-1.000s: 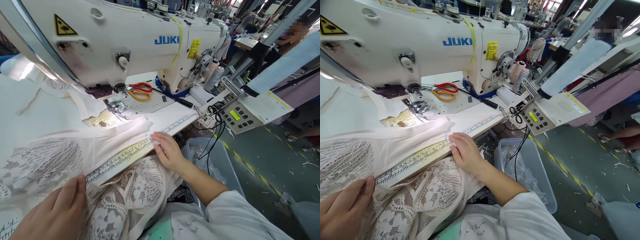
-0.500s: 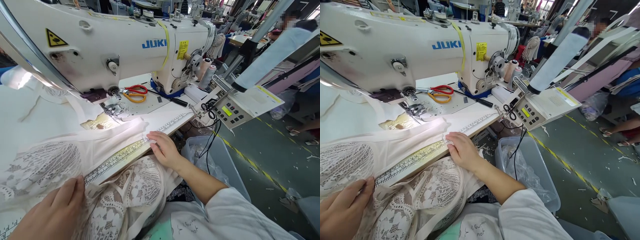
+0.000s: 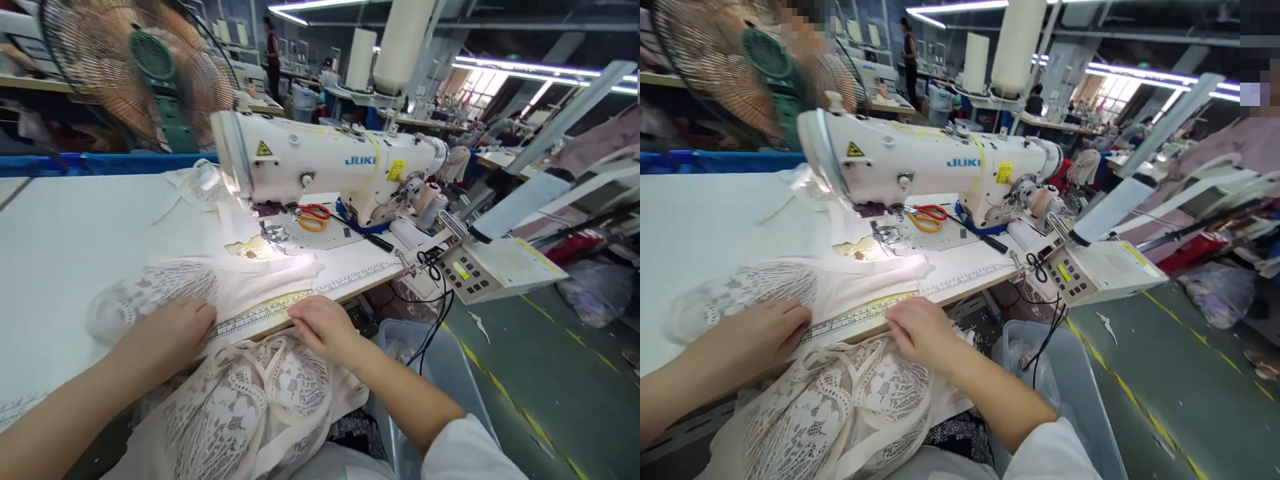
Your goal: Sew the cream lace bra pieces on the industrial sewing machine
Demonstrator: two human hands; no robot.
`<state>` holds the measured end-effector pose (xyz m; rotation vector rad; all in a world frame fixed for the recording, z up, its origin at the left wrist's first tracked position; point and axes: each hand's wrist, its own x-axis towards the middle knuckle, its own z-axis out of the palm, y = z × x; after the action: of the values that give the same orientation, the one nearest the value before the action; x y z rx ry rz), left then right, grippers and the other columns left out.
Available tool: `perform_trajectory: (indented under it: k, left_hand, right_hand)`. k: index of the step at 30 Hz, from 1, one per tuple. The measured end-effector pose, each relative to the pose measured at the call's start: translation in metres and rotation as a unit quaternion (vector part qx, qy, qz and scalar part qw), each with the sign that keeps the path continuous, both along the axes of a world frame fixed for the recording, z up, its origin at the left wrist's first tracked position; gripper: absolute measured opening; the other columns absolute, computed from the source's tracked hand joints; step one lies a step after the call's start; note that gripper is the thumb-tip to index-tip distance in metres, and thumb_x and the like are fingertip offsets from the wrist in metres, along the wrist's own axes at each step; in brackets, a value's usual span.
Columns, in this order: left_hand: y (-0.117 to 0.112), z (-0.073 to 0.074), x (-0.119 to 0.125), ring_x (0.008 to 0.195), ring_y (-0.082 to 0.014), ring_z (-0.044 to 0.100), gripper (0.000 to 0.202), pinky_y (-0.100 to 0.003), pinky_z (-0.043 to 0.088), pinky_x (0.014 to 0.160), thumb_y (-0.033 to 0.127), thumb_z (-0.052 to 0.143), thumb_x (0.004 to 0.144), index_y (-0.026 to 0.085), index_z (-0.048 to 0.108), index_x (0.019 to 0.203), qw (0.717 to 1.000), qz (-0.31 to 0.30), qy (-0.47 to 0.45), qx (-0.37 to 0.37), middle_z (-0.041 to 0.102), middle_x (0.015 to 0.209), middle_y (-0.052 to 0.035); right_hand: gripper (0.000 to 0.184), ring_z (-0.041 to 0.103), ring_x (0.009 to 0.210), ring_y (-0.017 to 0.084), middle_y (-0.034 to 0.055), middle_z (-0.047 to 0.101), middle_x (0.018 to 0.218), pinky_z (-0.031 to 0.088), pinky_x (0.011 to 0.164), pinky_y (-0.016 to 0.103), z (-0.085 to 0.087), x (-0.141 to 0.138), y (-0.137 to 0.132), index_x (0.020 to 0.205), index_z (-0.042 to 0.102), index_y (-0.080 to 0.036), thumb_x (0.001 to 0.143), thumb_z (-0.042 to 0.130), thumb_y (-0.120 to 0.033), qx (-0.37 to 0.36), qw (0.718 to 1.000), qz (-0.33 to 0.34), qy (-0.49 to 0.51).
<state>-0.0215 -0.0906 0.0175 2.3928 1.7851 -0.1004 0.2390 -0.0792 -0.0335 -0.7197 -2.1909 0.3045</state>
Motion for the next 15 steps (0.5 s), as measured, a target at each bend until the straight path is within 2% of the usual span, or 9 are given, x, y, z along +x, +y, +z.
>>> perform_trajectory:
  k: [3, 5, 8, 10, 13, 15]
  left_hand:
    - [-0.001, 0.012, 0.003, 0.062, -0.0216, 0.049, 0.019, -0.034, 0.033, 0.058, 0.024, 0.038, 0.074, 0.023, 0.042, 0.056, 0.996, 0.051, -0.069, -0.020, 0.054, 0.062, -0.0041]
    - [0.000, 0.021, -0.002, 0.058, -0.0184, 0.047, 0.014, -0.032, 0.033, 0.056, 0.025, 0.042, 0.070, 0.022, 0.043, 0.056, 0.989, 0.085, -0.121, -0.020, 0.052, 0.059, -0.0010]
    - [0.001, 0.036, -0.011, 0.057, -0.0146, 0.047, 0.010, -0.030, 0.040, 0.058, 0.028, 0.044, 0.068, 0.021, 0.048, 0.062, 0.965, 0.138, -0.225, -0.012, 0.049, 0.057, 0.0024]
    - [0.002, 0.048, -0.018, 0.059, -0.0130, 0.050, 0.015, -0.030, 0.047, 0.061, 0.032, 0.044, 0.071, 0.019, 0.050, 0.069, 0.938, 0.168, -0.302, -0.009, 0.050, 0.059, 0.0029]
    - [0.003, 0.067, -0.030, 0.061, -0.0120, 0.054, 0.023, -0.033, 0.052, 0.065, 0.035, 0.039, 0.079, 0.015, 0.050, 0.080, 0.893, 0.210, -0.397, 0.015, 0.053, 0.065, 0.0006]
    - [0.004, 0.080, -0.046, 0.067, -0.0127, 0.056, 0.028, -0.037, 0.054, 0.071, 0.031, 0.032, 0.084, 0.010, 0.050, 0.091, 0.864, 0.234, -0.442, 0.062, 0.057, 0.075, -0.0034]
  right_hand:
    - [0.019, 0.066, 0.096, 0.018, 0.0094, 0.072, 0.096, 0.054, 0.087, 0.031, 0.004, -0.028, 0.000, 0.095, 0.063, -0.017, 0.087, 0.046, -0.016, 0.028, 0.992, 0.101, -0.071]
    - [0.020, 0.064, 0.105, 0.019, 0.0112, 0.071, 0.104, 0.051, 0.094, 0.031, 0.007, -0.048, 0.004, 0.099, 0.063, -0.016, 0.086, 0.048, -0.015, 0.035, 0.984, 0.129, -0.116]
    - [0.029, 0.056, 0.118, 0.024, 0.0191, 0.061, 0.123, 0.046, 0.100, 0.038, 0.015, -0.073, 0.016, 0.112, 0.059, -0.011, 0.085, 0.052, -0.015, 0.020, 0.978, 0.094, -0.187]
    - [0.036, 0.053, 0.120, 0.027, 0.0205, 0.057, 0.129, 0.047, 0.098, 0.041, 0.020, -0.088, 0.027, 0.119, 0.056, -0.010, 0.083, 0.055, -0.013, -0.007, 0.969, 0.057, -0.242]
    - [0.029, 0.059, 0.106, 0.025, 0.0119, 0.067, 0.110, 0.050, 0.089, 0.039, 0.027, -0.104, 0.042, 0.108, 0.062, -0.017, 0.082, 0.054, -0.007, -0.042, 0.954, 0.032, -0.294]
    - [0.023, 0.062, 0.096, 0.023, 0.0080, 0.069, 0.095, 0.051, 0.084, 0.038, 0.032, -0.111, 0.046, 0.096, 0.065, -0.019, 0.082, 0.052, -0.005, -0.049, 0.954, 0.031, -0.295]
